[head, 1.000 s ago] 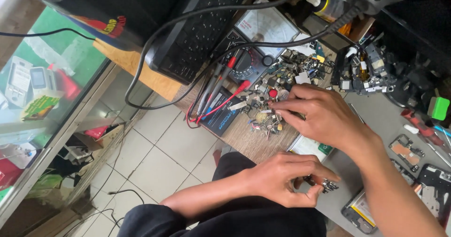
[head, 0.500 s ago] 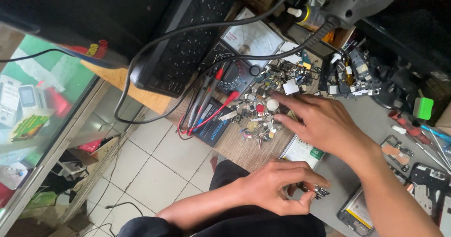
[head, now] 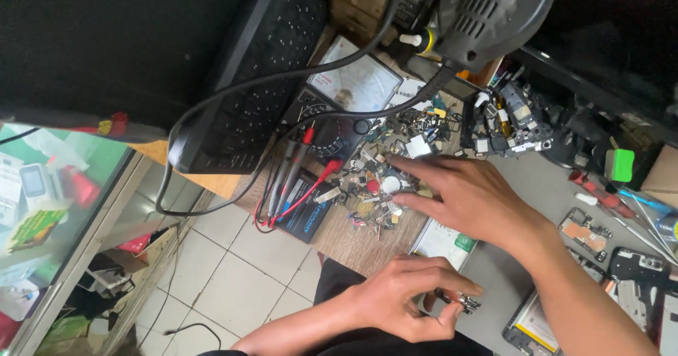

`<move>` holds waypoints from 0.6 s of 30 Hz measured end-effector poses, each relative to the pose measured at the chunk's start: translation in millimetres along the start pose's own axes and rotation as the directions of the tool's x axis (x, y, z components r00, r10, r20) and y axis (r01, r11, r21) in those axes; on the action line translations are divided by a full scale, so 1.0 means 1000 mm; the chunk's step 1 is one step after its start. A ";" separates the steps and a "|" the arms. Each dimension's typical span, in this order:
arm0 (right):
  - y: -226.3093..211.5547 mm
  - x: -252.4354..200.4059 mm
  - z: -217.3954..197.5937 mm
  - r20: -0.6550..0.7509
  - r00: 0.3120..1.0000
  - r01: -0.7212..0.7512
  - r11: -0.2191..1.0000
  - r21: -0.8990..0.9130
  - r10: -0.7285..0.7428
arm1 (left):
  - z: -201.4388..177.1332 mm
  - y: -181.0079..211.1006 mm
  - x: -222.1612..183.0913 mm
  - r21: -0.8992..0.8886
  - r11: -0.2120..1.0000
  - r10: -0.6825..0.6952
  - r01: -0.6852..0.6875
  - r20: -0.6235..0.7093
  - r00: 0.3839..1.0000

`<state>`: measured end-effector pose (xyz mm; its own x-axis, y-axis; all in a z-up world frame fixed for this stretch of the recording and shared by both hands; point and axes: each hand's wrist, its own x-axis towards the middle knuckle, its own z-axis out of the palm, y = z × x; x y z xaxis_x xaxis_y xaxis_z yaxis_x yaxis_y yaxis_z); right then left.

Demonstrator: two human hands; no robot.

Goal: Prying a motherboard from a smartphone frame using a small tool at a repair bench.

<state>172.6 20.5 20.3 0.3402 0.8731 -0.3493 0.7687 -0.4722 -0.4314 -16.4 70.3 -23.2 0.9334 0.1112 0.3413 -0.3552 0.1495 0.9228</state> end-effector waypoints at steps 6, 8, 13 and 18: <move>0.005 0.010 -0.008 -0.023 0.998 -0.063 0.995 -0.077 0.062 | -0.001 0.000 0.003 -0.031 0.999 -0.015 0.015 0.017 1.000; 0.001 0.007 -0.008 0.074 0.992 -0.099 0.993 -0.057 0.103 | -0.001 0.000 0.004 -0.026 1.000 -0.015 0.015 0.016 1.000; 0.006 -0.002 -0.006 0.121 0.989 -0.085 0.996 -0.028 0.088 | -0.002 -0.002 0.006 -0.011 1.000 -0.004 0.004 0.006 1.000; 0.010 0.007 -0.011 0.038 0.983 -0.180 0.983 -0.046 0.182 | -0.001 -0.004 0.006 -0.042 0.999 -0.008 0.008 -0.002 1.000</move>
<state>188.8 23.1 22.2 0.4533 0.7673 -0.4537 0.7189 -0.6156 -0.3228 -9.7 70.9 -25.3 0.9361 0.1115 0.3336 -0.3497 0.1912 0.9172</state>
